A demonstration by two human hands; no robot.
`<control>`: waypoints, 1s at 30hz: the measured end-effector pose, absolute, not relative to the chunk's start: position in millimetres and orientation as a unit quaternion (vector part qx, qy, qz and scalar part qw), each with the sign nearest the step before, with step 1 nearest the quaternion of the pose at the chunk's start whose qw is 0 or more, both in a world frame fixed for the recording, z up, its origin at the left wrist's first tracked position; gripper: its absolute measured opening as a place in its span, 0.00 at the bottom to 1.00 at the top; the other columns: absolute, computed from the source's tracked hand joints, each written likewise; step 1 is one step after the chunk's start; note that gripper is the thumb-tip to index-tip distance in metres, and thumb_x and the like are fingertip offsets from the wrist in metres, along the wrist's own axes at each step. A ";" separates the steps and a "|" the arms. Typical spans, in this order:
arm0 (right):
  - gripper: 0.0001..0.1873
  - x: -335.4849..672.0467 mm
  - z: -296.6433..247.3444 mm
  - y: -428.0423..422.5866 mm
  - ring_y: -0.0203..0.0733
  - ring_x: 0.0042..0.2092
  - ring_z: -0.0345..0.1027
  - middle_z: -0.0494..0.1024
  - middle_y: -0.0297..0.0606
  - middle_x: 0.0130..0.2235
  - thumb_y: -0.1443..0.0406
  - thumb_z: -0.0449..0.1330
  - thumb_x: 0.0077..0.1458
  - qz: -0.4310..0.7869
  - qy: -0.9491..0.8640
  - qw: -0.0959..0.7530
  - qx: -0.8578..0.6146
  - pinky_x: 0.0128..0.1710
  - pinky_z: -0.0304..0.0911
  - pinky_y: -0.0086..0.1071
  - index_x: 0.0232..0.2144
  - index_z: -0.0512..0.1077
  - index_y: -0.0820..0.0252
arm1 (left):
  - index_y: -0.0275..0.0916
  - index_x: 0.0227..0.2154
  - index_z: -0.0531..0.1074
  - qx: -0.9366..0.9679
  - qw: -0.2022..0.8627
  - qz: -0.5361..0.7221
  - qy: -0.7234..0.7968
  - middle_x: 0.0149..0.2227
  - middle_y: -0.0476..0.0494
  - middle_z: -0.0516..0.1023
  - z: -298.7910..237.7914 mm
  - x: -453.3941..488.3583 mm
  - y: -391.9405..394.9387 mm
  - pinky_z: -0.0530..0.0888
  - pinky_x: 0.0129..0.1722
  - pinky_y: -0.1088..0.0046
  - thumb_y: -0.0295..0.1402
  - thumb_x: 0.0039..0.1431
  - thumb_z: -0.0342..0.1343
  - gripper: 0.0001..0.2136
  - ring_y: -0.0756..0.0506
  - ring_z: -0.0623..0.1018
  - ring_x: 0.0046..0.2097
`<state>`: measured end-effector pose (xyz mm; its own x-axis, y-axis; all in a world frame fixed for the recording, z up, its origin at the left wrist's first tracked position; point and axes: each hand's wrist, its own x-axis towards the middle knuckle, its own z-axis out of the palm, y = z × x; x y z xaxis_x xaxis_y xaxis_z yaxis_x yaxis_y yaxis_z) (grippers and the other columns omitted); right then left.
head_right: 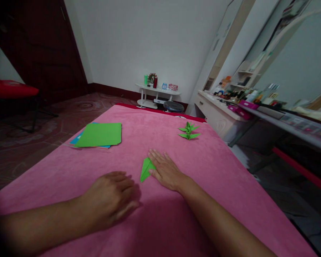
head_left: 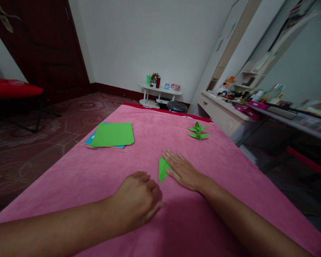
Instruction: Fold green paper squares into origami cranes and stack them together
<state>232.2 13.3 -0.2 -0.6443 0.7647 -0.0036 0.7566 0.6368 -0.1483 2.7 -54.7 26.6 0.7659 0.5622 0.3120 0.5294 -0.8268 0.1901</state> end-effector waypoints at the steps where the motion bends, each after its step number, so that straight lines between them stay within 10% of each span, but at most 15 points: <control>1: 0.31 231.3 -0.4 12.0 0.44 0.66 0.32 0.40 0.42 0.66 0.54 0.40 0.63 0.064 -0.904 0.032 -0.422 0.62 0.35 0.49 0.64 0.39 0.58 | 0.38 0.47 0.69 0.937 0.043 0.181 0.296 0.47 0.36 0.74 28.6 5.3 -50.6 0.65 0.53 0.58 0.43 0.61 0.45 0.18 0.40 0.73 0.49; 13: 0.29 251.2 -4.8 52.0 0.51 0.63 0.45 0.52 0.49 0.63 0.57 0.43 0.61 0.028 -0.806 0.082 -0.585 0.59 0.43 0.52 0.61 0.51 0.65 | 0.27 0.58 0.57 0.943 0.042 0.093 0.316 0.60 0.27 0.55 0.9 11.9 -49.7 0.57 0.59 0.55 0.46 0.60 0.42 0.30 0.34 0.58 0.61; 18: 0.17 236.2 9.0 44.7 0.45 0.36 0.71 0.78 0.48 0.34 0.58 0.51 0.56 0.089 -0.710 0.271 -0.643 0.37 0.64 0.36 0.32 0.74 0.64 | 0.30 0.52 0.67 0.936 -0.011 0.141 0.322 0.55 0.30 0.66 -7.2 16.0 -53.8 0.64 0.56 0.58 0.40 0.62 0.43 0.22 0.36 0.67 0.56; 22: 0.28 224.1 13.2 20.7 0.32 0.15 0.58 0.69 0.35 0.16 0.47 0.49 0.55 0.406 -0.626 0.295 -0.597 0.14 0.49 0.25 0.17 0.69 0.63 | 0.29 0.47 0.70 0.937 -0.023 0.145 0.318 0.52 0.30 0.70 -10.6 18.5 -57.6 0.68 0.52 0.57 0.38 0.61 0.45 0.19 0.35 0.69 0.54; 30: 0.17 215.4 16.6 17.5 0.28 0.14 0.55 0.66 0.29 0.13 0.55 0.64 0.42 0.511 -0.586 0.357 -0.518 0.14 0.45 0.23 0.18 0.69 0.64 | 0.41 0.45 0.69 0.858 0.160 0.336 0.355 0.47 0.39 0.72 17.7 5.7 -32.9 0.71 0.45 0.63 0.39 0.59 0.48 0.14 0.43 0.73 0.46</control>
